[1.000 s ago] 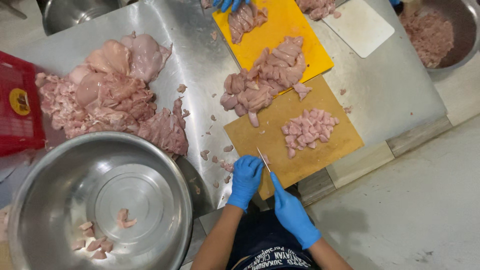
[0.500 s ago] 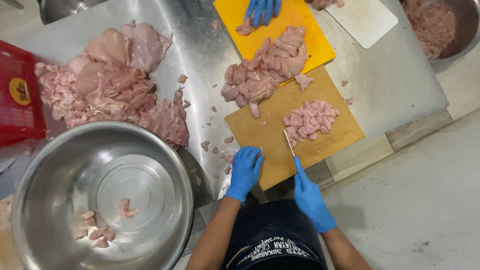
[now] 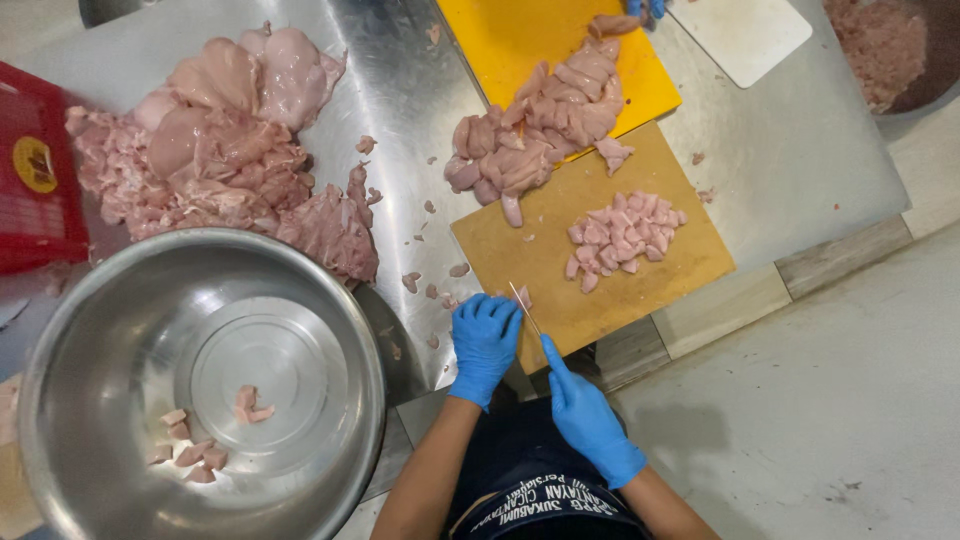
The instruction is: The person cuts raw chicken breast into small pieces with a knife on a cutting board and moves the cut pieces into a large metal bowl, repeatedly taking new chicken pieces from the pile on the steel table. Other workers cut chicken at the same table and fill a separate bowl.
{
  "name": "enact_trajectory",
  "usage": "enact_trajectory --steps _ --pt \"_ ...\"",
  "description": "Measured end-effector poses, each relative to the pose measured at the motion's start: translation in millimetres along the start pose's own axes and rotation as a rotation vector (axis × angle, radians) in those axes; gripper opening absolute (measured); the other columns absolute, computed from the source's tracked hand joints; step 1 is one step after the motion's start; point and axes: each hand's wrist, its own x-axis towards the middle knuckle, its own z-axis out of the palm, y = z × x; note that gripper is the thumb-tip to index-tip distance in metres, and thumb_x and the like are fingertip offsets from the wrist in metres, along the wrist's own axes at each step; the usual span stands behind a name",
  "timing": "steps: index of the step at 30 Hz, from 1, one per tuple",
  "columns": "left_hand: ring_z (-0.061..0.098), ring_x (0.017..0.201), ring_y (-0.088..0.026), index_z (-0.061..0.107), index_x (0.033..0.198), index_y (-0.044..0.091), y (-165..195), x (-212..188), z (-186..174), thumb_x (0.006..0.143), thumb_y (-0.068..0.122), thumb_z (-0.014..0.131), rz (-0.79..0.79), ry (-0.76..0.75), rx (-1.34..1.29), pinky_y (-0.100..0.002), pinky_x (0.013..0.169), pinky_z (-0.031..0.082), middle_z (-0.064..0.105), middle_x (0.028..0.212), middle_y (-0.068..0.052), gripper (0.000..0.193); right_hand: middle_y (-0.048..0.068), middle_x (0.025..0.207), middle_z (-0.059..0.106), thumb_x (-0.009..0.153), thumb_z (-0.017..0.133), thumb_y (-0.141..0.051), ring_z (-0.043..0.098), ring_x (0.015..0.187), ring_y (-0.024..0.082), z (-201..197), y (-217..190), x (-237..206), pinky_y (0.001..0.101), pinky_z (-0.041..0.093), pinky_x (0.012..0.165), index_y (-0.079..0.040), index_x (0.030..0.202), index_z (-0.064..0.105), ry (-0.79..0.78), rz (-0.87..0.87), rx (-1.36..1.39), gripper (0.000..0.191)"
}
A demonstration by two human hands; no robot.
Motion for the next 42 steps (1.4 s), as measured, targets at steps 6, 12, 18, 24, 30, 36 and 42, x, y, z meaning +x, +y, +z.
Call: enact_trajectory --steps 6,12,18,24,30,36,42 --pt "0.061 0.106 -0.029 0.072 0.101 0.017 3 2 1 0.084 0.022 0.074 0.038 -0.037 0.070 -0.047 0.091 0.043 0.069 0.105 0.001 0.018 0.028 0.088 0.067 0.099 0.050 -0.013 0.066 0.079 0.047 -1 0 5 0.0550 0.051 0.071 -0.025 0.159 0.033 -0.046 0.050 -0.076 0.064" --pt "0.061 0.107 -0.027 0.072 0.102 0.017 -4 -1 7 0.089 0.021 0.074 0.058 -0.084 0.086 -0.045 0.090 0.043 0.068 0.104 0.000 0.014 0.030 0.093 0.067 0.097 0.051 -0.009 0.066 0.080 0.049 5 -3 25 0.0567 0.050 0.066 -0.021 0.158 0.034 0.037 -0.090 -0.049 0.064" --pt "0.061 0.108 -0.028 0.070 0.101 0.017 -6 -5 11 0.088 0.022 0.073 0.063 -0.003 0.115 -0.045 0.091 0.041 0.068 0.106 -0.001 0.014 0.028 0.086 0.068 0.096 0.052 -0.011 0.066 0.076 0.048 -2 1 -4 0.0570 0.050 0.067 -0.025 0.157 0.036 -0.051 0.056 -0.124 0.065" --pt "0.061 0.111 -0.025 0.070 0.104 0.018 -1 -4 7 0.092 0.024 0.074 0.021 -0.057 0.120 -0.046 0.098 0.043 0.069 0.106 0.001 0.014 0.032 0.086 0.065 0.100 0.051 -0.013 0.065 0.080 0.049 -17 19 18 0.0553 0.050 0.067 -0.024 0.158 0.037 0.059 -0.031 -0.039 0.061" --pt "0.056 0.114 -0.036 0.062 0.127 0.003 9 -1 -23 0.077 0.034 0.079 -0.004 -0.085 -0.051 -0.050 0.098 0.040 0.061 0.124 -0.015 0.061 0.027 0.071 0.060 0.101 0.050 -0.016 0.058 0.059 0.035 -71 34 24 0.0467 0.051 0.064 -0.030 0.159 0.036 0.068 0.150 0.066 0.061" --pt "0.056 0.117 -0.031 0.064 0.115 0.008 0 10 -40 0.083 0.021 0.073 0.079 -0.324 0.130 -0.049 0.099 0.043 0.060 0.129 -0.012 0.035 0.023 0.066 0.056 0.099 0.050 -0.017 0.051 0.056 0.020 -88 34 5 0.0411 0.052 0.061 -0.032 0.158 0.037 0.041 0.119 0.146 0.062" --pt "0.054 0.107 -0.037 0.063 0.106 0.006 7 25 -31 0.086 0.021 0.071 0.162 -0.200 0.103 -0.050 0.090 0.044 0.059 0.119 -0.019 0.027 0.029 0.070 0.056 0.101 0.052 -0.021 0.054 0.056 0.031 -99 45 6 0.0450 0.050 0.061 -0.033 0.157 0.041 -0.026 0.163 0.088 0.058"
